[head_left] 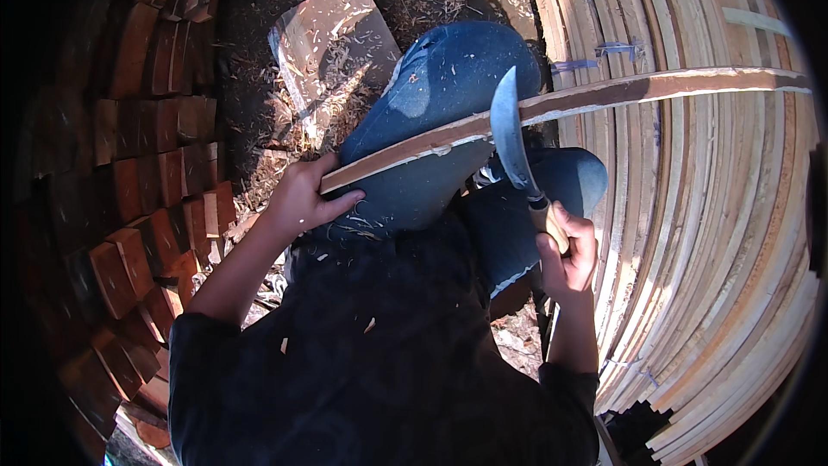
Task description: The person sits on the ground and uses a curved knife to shave thin strips from a long piece of wood held between their legs. They repeatedly scrape the blade along the wood's length to remove the outer layer, creating fine wood shavings.
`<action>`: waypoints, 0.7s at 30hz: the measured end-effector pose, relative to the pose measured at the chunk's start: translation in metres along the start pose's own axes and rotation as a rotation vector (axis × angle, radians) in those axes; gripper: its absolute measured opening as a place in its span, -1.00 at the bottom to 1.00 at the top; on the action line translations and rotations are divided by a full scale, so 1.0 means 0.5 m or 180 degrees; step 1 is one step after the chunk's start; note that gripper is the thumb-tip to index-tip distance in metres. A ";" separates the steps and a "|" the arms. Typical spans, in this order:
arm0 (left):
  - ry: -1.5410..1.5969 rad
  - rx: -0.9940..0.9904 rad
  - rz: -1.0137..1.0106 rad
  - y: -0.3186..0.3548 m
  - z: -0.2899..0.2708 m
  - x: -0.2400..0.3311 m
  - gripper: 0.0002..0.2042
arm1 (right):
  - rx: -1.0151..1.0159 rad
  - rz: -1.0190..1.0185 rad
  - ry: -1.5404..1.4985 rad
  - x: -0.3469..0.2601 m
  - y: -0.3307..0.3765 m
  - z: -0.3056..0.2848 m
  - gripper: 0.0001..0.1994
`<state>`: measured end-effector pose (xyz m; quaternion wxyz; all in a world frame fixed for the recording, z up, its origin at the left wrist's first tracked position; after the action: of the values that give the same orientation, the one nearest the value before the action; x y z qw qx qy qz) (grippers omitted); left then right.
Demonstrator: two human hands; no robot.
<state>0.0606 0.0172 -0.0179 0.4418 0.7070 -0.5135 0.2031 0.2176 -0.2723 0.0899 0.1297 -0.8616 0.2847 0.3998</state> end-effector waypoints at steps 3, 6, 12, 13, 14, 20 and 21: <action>0.0052 -0.0009 0.0074 -0.009 -0.010 0.003 -0.62 | 0.2288 -0.0034 -0.2215 0.021 0.001 -0.029 -0.50; -0.0040 -0.0018 -0.0089 -0.004 -0.001 0.006 -0.62 | -0.0946 -0.0219 -0.0012 -0.024 -0.026 0.084 -0.59; -0.0079 0.0098 0.0035 -0.007 -0.007 0.006 -0.61 | 0.0794 0.0185 -0.0845 0.004 -0.013 0.015 -0.67; -0.0103 0.0129 0.0011 -0.004 -0.009 0.010 -0.60 | 0.0160 -0.0103 0.0085 -0.024 -0.024 0.036 -0.69; -0.0128 0.0160 -0.0013 -0.001 -0.013 0.013 -0.59 | -0.0303 -0.0401 0.0543 -0.056 -0.033 0.052 -0.71; -0.0045 0.0202 0.0070 -0.001 0.002 0.002 -0.56 | -0.0661 -0.0114 0.0054 -0.039 -0.042 0.080 -0.66; -0.0095 0.0302 0.0135 -0.004 -0.008 0.003 -0.55 | -0.1106 -0.0214 0.0297 -0.045 -0.037 0.104 -0.63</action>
<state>0.0638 0.0200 -0.0154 0.3957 0.7191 -0.5247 0.2260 0.1848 -0.2255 0.0737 -0.0211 -0.8976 0.1881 0.3980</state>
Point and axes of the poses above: each hand's wrist, its own y-axis away from the middle knuckle, its own z-axis out of the palm, x = y × z, the point moved 7 cm from there along -y, towards the middle knuckle, and after that the axes turned 9 degrees about -x, right-handed, at the moved point
